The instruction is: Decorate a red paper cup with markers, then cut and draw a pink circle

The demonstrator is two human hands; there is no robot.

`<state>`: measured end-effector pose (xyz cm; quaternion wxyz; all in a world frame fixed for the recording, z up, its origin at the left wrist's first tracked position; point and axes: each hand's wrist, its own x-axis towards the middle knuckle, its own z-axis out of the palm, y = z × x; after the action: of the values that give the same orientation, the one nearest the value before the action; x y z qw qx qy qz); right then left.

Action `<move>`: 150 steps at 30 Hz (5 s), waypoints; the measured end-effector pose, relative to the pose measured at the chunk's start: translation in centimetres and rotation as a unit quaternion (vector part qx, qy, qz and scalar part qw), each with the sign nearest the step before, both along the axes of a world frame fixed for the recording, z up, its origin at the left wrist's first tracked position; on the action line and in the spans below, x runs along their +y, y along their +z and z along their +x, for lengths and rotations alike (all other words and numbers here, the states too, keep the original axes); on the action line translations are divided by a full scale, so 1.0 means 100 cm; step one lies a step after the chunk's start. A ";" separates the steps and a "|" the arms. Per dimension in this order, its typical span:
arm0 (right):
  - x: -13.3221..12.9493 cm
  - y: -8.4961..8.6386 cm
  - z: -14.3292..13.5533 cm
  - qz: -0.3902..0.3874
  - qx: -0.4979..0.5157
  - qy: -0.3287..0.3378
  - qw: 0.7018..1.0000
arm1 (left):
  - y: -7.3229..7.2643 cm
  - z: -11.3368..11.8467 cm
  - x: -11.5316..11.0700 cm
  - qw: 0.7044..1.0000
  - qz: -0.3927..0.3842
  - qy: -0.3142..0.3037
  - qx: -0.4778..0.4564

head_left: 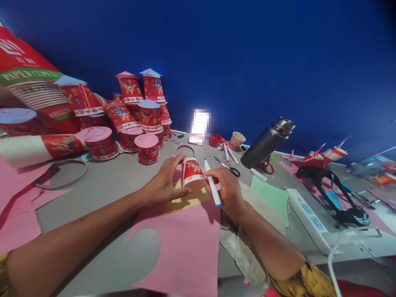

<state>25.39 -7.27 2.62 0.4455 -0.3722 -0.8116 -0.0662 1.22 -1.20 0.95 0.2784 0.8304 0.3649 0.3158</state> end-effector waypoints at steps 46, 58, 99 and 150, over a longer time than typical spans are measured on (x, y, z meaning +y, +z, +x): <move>-0.009 0.006 -0.008 -0.097 0.031 0.034 0.994 | 0.001 0.004 -0.004 0.992 0.128 -0.006 0.011; -0.011 0.008 -0.006 -0.103 0.043 0.030 0.993 | 0.002 0.005 -0.006 0.991 0.133 0.007 0.016; -0.009 0.007 -0.006 -0.099 0.043 0.032 0.994 | 0.000 0.005 -0.004 0.991 0.136 -0.008 0.000; -0.005 0.003 -0.005 -0.139 0.104 0.012 0.985 | -0.007 0.005 0.002 0.993 0.116 -0.008 0.004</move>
<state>24.85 -7.75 2.97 0.4724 -0.4255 -0.7664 0.0912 1.75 -1.00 0.27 0.1809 0.8612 0.3206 0.3505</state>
